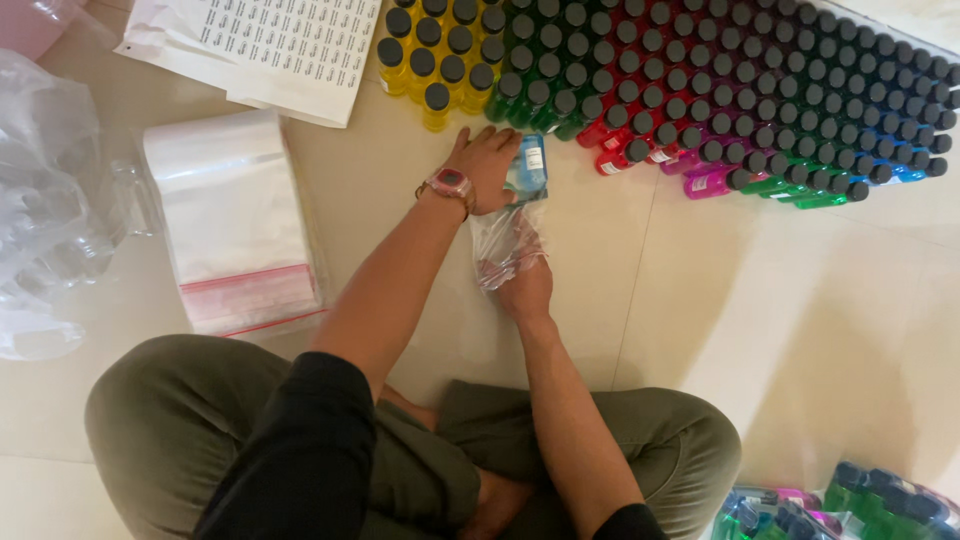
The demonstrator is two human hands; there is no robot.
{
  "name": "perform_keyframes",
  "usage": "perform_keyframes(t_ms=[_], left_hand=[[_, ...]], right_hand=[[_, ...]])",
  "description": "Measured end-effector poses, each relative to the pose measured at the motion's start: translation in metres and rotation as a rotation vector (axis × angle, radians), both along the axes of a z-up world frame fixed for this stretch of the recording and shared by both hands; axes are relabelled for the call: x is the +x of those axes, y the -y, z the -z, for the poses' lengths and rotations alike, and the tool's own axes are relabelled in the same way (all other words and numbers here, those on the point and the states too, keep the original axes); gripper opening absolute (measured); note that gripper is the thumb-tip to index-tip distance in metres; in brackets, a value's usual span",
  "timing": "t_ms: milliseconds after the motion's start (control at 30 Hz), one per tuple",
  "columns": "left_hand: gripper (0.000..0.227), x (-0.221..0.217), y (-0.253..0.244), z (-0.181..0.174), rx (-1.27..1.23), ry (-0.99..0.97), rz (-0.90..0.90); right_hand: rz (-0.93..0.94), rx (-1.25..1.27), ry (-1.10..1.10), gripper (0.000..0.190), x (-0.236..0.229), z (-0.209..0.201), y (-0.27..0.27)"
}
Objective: The person picks up small colored bottles from the floor and places them into small plastic bags.
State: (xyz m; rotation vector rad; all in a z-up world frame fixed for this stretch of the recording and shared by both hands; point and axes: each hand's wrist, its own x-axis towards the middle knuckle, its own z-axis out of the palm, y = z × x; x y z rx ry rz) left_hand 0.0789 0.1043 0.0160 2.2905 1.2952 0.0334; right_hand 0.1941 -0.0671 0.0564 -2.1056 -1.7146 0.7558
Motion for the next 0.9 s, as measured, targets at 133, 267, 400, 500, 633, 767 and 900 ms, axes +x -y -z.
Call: perform_keyframes(t_ms=[133, 267, 400, 500, 633, 767, 900], left_hand=[[0.093, 0.004, -0.007, 0.027, 0.041, -0.007, 0.045], [0.092, 0.001, -0.008, 0.024, 0.035, 0.0, 0.042], [0.092, 0.001, -0.004, 0.015, 0.02, 0.007, 0.032], [0.091, 0.002, -0.004, 0.017, 0.022, 0.017, 0.025], [0.093, -0.003, -0.001, 0.018, 0.057, 0.071, 0.027], [0.095, -0.017, 0.007, 0.021, 0.112, 0.167, -0.094], [0.082, -0.029, 0.017, 0.044, 0.038, 0.395, -0.155]], right_hand=[[-0.084, 0.144, -0.004, 0.089, 0.014, 0.026, 0.002], [-0.114, 0.003, 0.081, 0.094, 0.01, 0.02, -0.001], [-0.067, -0.074, 0.037, 0.081, 0.009, 0.005, -0.005], [-0.137, -0.114, 0.061, 0.081, 0.016, 0.006, -0.01], [-0.175, -0.219, 0.198, 0.08, 0.003, -0.01, -0.019], [-0.049, -0.276, 0.211, 0.087, 0.004, 0.021, -0.024], [-0.043, -0.288, 0.214, 0.088, 0.006, 0.033, -0.027]])
